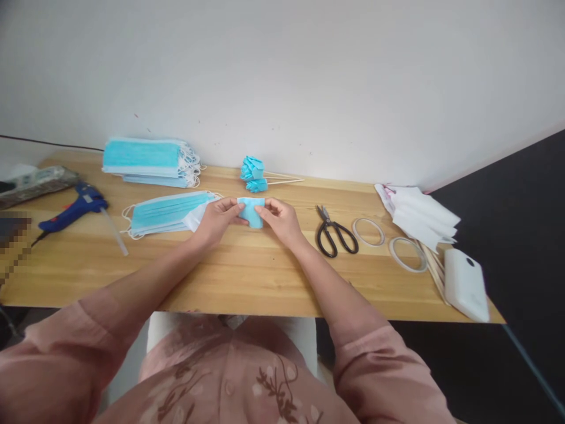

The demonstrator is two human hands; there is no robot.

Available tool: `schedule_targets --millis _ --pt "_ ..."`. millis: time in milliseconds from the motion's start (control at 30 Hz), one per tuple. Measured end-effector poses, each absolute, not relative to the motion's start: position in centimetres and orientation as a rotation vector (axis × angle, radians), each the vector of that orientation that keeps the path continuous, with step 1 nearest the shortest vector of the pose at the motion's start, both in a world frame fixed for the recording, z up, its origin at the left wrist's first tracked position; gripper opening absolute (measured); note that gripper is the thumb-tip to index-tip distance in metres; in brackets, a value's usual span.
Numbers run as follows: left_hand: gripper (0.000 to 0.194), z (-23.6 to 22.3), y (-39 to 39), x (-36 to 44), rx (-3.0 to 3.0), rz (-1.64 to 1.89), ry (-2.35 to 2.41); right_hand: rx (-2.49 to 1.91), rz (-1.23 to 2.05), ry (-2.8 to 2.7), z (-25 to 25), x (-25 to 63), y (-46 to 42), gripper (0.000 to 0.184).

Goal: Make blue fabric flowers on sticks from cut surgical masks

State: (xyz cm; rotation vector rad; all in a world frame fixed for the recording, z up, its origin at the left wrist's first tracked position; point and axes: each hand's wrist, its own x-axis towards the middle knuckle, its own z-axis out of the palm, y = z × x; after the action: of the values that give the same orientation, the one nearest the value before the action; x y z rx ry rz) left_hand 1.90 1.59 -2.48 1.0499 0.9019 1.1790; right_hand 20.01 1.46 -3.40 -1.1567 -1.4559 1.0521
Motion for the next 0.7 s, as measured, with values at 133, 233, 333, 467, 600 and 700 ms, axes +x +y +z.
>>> schedule_targets --millis 133,233,333,467,600,700 --pt "0.039 -2.38 1.54 1.92 1.035 1.168 0.907 -1.214 0.957 -1.488 -3.37 20.1 1.48 0.037" --pt "0.038 -2.36 1.52 1.95 1.024 1.159 0.911 -1.224 0.96 -1.492 -3.31 20.02 1.44 0.038" --pt "0.039 -2.37 1.49 2.03 1.011 1.14 0.906 -1.218 0.974 -1.496 -3.26 19.9 1.36 0.038" --pt "0.037 -2.34 1.46 2.08 1.007 1.12 0.914 -1.249 0.926 -1.531 -3.27 19.9 1.32 0.041" --pt "0.035 -2.34 1.48 2.09 1.025 1.107 0.925 -1.258 0.904 -1.551 -3.29 19.98 1.37 0.043" --pt "0.037 -2.39 1.51 2.12 1.017 1.111 0.921 -1.249 0.919 -1.547 -3.23 19.96 1.36 0.041"
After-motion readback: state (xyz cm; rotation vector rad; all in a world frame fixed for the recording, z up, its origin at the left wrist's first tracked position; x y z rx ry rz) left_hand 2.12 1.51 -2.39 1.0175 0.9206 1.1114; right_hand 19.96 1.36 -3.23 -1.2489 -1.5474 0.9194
